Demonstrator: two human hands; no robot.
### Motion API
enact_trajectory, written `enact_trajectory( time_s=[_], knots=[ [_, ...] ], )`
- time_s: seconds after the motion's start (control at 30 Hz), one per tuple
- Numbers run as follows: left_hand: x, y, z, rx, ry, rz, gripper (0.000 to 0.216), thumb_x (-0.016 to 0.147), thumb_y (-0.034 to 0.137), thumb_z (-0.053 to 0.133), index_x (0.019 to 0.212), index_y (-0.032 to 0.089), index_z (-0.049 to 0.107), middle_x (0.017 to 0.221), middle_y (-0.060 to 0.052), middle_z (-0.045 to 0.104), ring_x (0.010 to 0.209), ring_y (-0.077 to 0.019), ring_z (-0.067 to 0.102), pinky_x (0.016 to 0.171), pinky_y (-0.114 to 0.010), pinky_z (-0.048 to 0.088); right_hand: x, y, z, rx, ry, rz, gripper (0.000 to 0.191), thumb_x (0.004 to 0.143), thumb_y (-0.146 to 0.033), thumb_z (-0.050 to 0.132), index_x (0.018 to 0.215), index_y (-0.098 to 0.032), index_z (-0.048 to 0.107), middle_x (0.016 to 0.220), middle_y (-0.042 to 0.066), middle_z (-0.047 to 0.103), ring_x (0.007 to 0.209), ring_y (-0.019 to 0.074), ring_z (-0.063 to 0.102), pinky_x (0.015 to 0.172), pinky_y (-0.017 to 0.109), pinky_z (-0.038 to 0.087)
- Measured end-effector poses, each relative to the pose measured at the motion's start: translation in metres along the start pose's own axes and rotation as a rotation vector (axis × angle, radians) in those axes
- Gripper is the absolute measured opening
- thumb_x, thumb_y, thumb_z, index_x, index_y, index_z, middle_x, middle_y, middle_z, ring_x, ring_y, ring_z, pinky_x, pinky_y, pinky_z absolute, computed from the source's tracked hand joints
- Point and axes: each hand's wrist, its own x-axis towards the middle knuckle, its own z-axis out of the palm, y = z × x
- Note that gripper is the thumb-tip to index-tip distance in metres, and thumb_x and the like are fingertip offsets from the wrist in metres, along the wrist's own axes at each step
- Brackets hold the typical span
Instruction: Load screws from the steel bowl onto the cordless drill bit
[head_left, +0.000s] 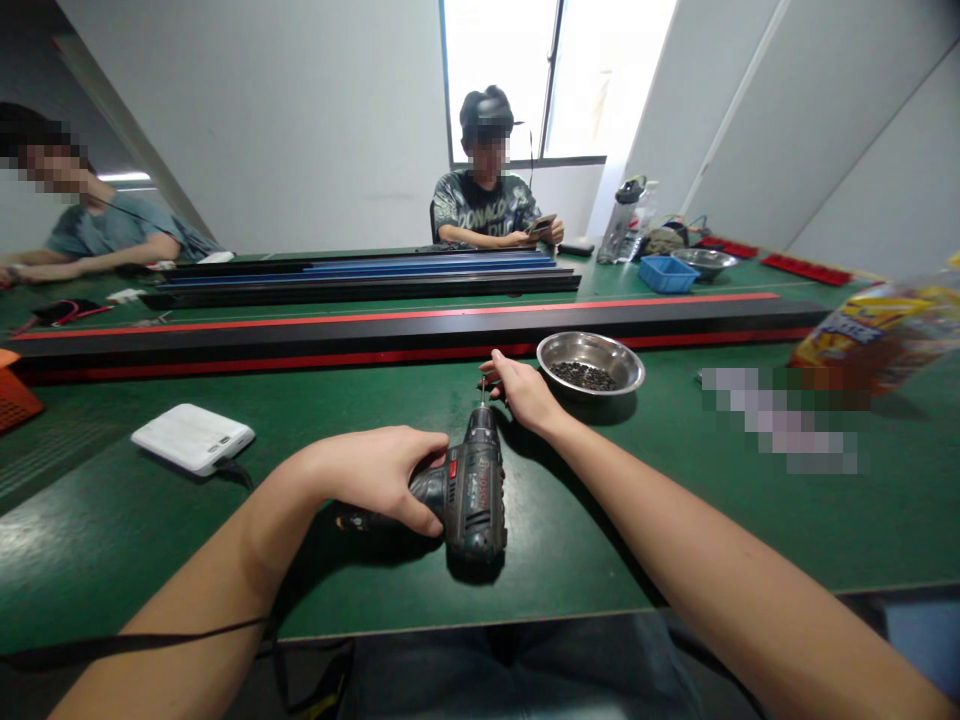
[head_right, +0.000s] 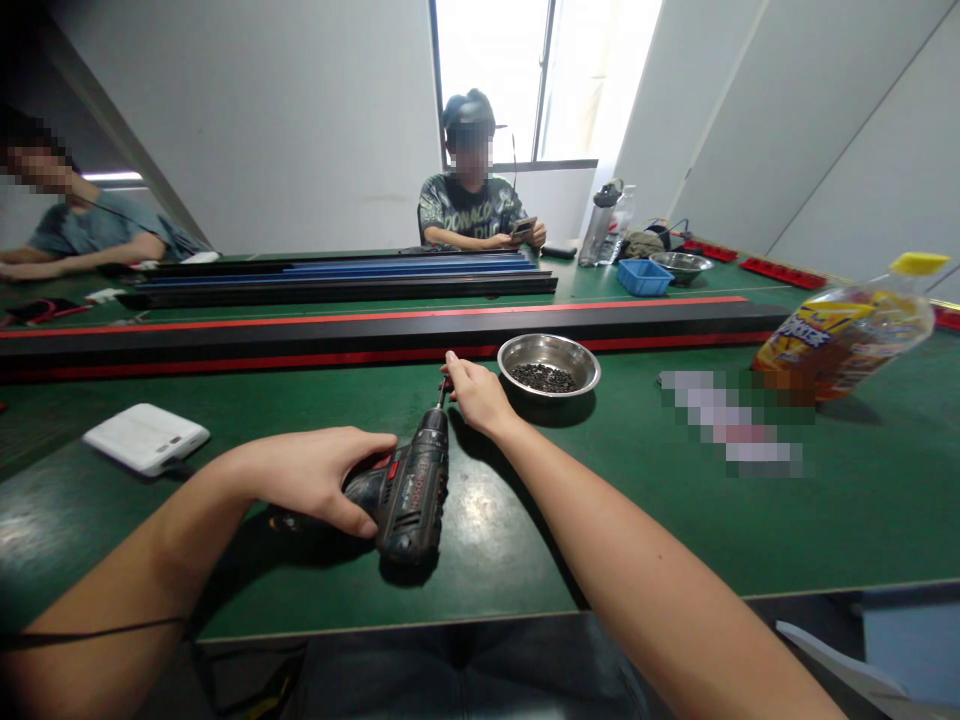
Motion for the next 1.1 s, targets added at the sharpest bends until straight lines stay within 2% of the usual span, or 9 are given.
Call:
enact_trajectory(
  time_s=[0.4,0.63,0.8,1.1],
  knots=[
    [0.000,0.001,-0.001,0.005,0.006,-0.006,0.067,0.065,0.061,0.082,0.119,0.025,0.067,0.108,-0.003,0.075,0.092,-0.0249,0.070,0.078,-0.029,0.052,-0.005,-0.007,-0.005,-0.056,-0.028,0.010,0.063,0.103,-0.067,0.043,0.108,-0.015,0.079,0.108,0.011,0.079,0.080,0.0225,0.071,0.077,0.033,0.051],
    [0.001,0.006,-0.001,0.016,0.016,-0.032,0.051,0.062,0.050,0.083,0.104,0.026,0.067,0.093,0.001,0.072,0.079,-0.0201,0.066,0.066,-0.026,0.046,-0.005,-0.009,-0.005,-0.105,0.044,0.002,0.063,0.103,-0.066,0.039,0.105,-0.016,0.077,0.105,0.011,0.078,0.079,0.0220,0.069,0.068,0.031,0.048],
    [0.001,0.002,0.000,0.056,0.088,-0.042,0.044,0.063,0.051,0.082,0.092,0.024,0.064,0.085,0.002,0.069,0.073,-0.0182,0.062,0.062,-0.026,0.043,-0.006,-0.010,-0.004,-0.125,0.055,-0.016,0.062,0.104,-0.065,0.036,0.106,-0.016,0.075,0.098,0.010,0.076,0.078,0.0214,0.068,0.067,0.031,0.046],
    [0.006,-0.010,0.002,0.107,0.257,-0.060,0.042,0.072,0.057,0.075,0.095,0.023,0.062,0.087,0.000,0.070,0.075,-0.0197,0.063,0.065,-0.028,0.041,-0.009,-0.010,-0.002,-0.193,0.072,-0.044,0.065,0.104,-0.067,0.033,0.106,-0.018,0.075,0.077,0.005,0.070,0.072,0.0225,0.065,0.070,0.033,0.046]
  ],
)
